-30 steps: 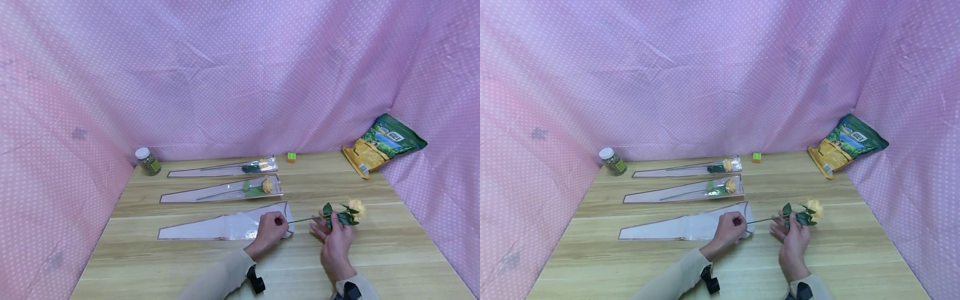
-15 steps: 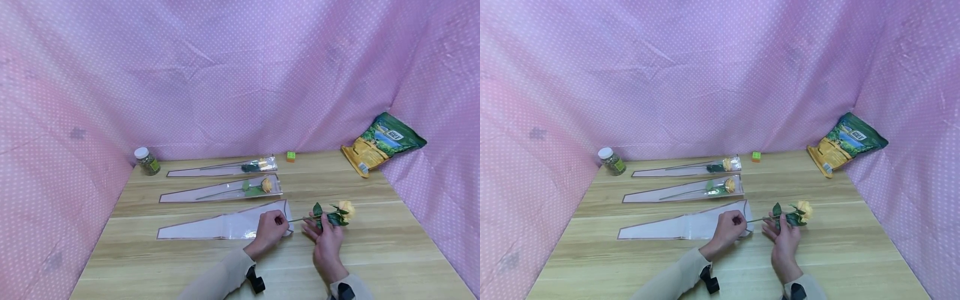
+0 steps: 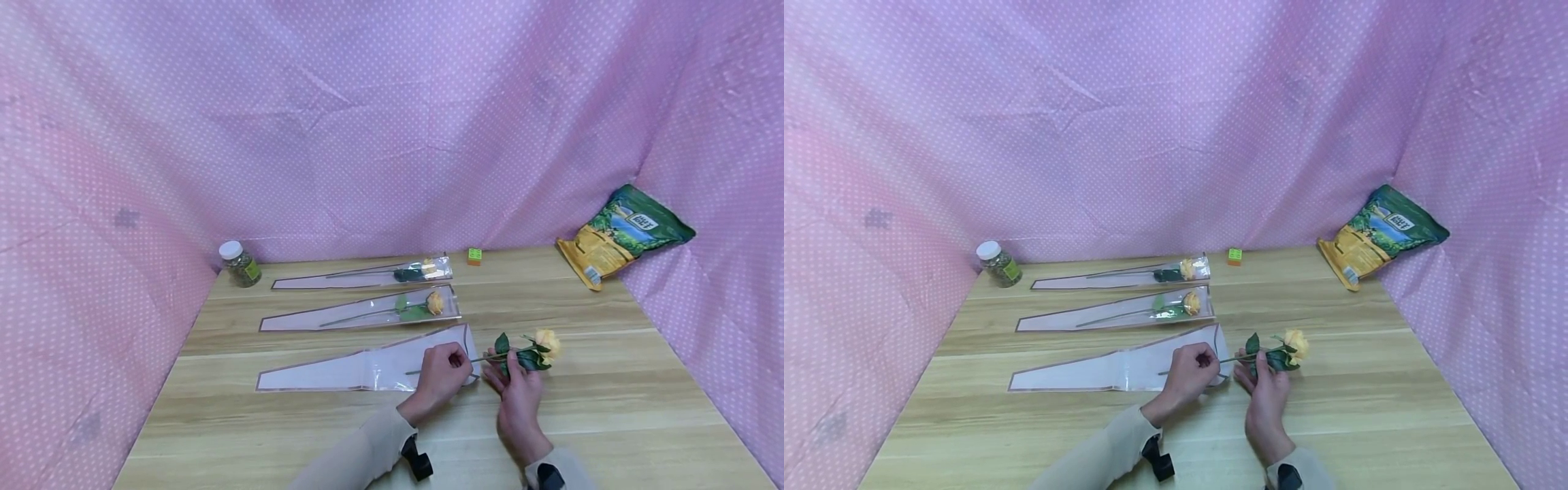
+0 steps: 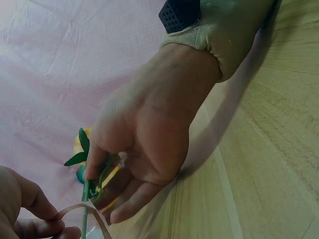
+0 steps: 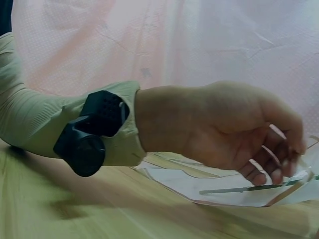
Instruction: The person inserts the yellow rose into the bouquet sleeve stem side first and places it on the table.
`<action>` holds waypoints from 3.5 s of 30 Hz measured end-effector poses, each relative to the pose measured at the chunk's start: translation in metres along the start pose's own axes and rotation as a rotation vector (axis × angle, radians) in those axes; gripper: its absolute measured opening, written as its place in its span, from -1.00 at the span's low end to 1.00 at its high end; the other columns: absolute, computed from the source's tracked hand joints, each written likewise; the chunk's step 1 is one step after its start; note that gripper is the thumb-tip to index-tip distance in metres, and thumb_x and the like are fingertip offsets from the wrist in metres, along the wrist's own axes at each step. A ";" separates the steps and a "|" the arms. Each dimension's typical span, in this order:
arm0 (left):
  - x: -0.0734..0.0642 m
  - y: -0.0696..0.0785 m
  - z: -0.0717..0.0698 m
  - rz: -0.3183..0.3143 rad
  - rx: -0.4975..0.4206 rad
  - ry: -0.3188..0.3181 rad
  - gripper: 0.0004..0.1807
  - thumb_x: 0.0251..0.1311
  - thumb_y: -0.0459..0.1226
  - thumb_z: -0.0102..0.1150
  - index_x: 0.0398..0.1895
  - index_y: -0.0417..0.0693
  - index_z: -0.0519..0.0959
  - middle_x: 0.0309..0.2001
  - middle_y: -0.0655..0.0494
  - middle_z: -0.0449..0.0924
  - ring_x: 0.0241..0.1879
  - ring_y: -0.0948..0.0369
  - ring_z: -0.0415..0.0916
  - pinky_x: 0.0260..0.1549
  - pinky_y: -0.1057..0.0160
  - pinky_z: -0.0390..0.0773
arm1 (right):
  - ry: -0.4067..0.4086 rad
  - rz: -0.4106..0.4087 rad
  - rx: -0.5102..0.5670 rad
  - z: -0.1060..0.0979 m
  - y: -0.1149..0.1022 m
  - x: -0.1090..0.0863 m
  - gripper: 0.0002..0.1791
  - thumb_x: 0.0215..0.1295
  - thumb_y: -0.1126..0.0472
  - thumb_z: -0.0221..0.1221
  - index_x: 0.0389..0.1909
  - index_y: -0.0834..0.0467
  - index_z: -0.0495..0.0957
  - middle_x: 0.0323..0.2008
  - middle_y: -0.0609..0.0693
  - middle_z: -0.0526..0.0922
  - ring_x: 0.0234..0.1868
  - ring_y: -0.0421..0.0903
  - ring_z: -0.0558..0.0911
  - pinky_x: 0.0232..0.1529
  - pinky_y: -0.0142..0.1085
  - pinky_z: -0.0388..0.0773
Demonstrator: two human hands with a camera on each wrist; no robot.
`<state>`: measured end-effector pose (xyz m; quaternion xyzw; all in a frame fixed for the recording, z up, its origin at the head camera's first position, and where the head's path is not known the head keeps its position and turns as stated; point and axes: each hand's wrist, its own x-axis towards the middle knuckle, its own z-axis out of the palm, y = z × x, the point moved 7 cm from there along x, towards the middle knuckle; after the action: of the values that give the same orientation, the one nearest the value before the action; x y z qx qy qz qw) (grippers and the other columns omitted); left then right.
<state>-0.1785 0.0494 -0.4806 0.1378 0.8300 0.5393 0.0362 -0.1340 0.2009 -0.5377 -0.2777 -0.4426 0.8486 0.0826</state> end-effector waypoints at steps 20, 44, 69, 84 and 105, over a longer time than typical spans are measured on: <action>0.000 0.007 -0.005 0.039 -0.019 0.028 -0.89 0.07 -0.41 0.21 -0.56 -0.10 0.64 -0.58 0.13 0.61 -0.57 0.51 0.35 -0.48 0.50 0.41 | -0.035 -0.005 -0.087 0.019 0.015 -0.010 -0.85 0.45 0.04 0.12 -0.06 -0.06 0.53 -0.25 -0.29 0.66 -0.30 -0.34 0.62 -0.28 -0.41 0.61; 0.000 0.010 -0.008 0.100 -0.044 0.030 -0.88 0.08 -0.43 0.19 -0.55 -0.13 0.65 -0.56 0.05 0.64 -0.56 0.52 0.37 -0.49 0.51 0.45 | -0.072 0.118 0.046 0.008 -0.003 -0.005 -0.87 0.46 0.00 0.12 -0.21 -0.07 0.57 -0.32 -0.22 0.70 -0.24 -0.30 0.66 -0.13 -0.42 0.61; -0.004 0.016 -0.007 0.145 0.035 0.058 -0.86 0.04 -0.41 0.19 -0.62 -0.09 0.61 -0.61 0.07 0.62 -0.59 0.53 0.32 -0.50 0.54 0.38 | -0.001 0.046 -0.035 0.017 0.003 -0.006 -0.94 0.28 0.05 0.32 -0.29 -0.08 0.68 -0.36 -0.27 0.75 -0.29 -0.36 0.68 -0.18 -0.48 0.62; -0.004 0.023 -0.007 0.175 0.060 0.067 -0.85 0.02 -0.43 0.19 -0.63 -0.08 0.58 -0.61 0.08 0.62 -0.59 0.52 0.33 -0.51 0.55 0.38 | 0.018 -0.024 -0.107 0.024 0.009 -0.008 -0.88 0.27 0.11 0.34 -0.18 -0.06 0.71 -0.29 -0.34 0.71 -0.15 -0.42 0.63 -0.08 -0.53 0.59; -0.008 0.031 -0.010 0.256 0.127 0.084 -0.85 0.00 -0.39 0.22 -0.65 -0.06 0.56 -0.63 0.10 0.60 -0.58 0.46 0.34 -0.50 0.63 0.27 | -0.069 0.045 -0.100 0.033 0.015 -0.007 -0.94 0.24 0.07 0.36 -0.32 -0.05 0.71 -0.26 -0.28 0.68 -0.13 -0.37 0.60 -0.04 -0.48 0.57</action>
<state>-0.1670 0.0504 -0.4488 0.2219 0.8388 0.4911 -0.0767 -0.1442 0.1659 -0.5323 -0.2619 -0.4808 0.8361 0.0344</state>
